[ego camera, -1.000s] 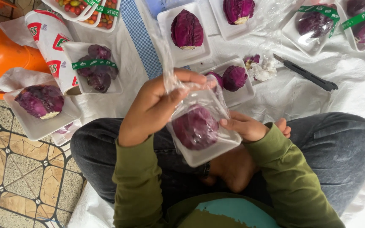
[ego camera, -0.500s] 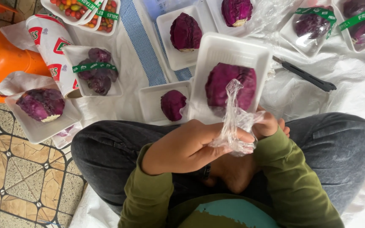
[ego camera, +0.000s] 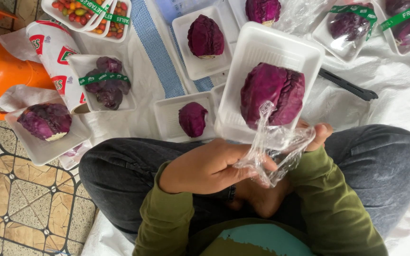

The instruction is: Cleaning red cabbages by removing outer leaves and wiping them before placing them in foam trays for packaging.

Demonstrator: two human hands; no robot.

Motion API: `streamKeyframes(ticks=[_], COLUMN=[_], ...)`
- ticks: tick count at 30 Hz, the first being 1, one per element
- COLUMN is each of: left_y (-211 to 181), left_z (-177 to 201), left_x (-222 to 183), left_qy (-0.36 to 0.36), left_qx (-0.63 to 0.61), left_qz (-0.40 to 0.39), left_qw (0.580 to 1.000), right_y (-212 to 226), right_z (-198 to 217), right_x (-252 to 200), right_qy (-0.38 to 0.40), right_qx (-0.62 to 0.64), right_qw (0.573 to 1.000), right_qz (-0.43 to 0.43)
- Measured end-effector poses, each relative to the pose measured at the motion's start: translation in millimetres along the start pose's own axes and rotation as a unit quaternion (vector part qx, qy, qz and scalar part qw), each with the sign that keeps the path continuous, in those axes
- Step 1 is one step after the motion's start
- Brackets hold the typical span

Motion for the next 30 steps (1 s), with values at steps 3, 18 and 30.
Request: streamKeyframes(ticks=[3, 18, 30], left_y=[-3, -79, -67], left_z=[0, 25, 55], left_x=[-1, -17, 121], left_qy=[0.021, 0.052, -0.135], left_qx=[-0.008, -0.030, 0.204], left_qz=[0.008, -0.120, -0.217], left_qw=[1.000, 0.991, 0.945], right_y=[12, 92, 166], right_z=[-18, -20, -21], right_x=[17, 25, -24], right_qy=[-0.071, -0.329, -0.409], right_qx=[-0.067, -0.165, -0.145], right_qw=[0.994, 0.902, 0.846], right_qz=[0.041, 0.225, 0.311])
Point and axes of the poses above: each hand's wrist, its own x-axis towards the middle knuckle, its own z-axis out of the back of the hand, y = z × x, the point moved 2 cm from there along x, towards the middle knuckle, and after that the axes turned 2 degrees about z, right-handed, at the moved point
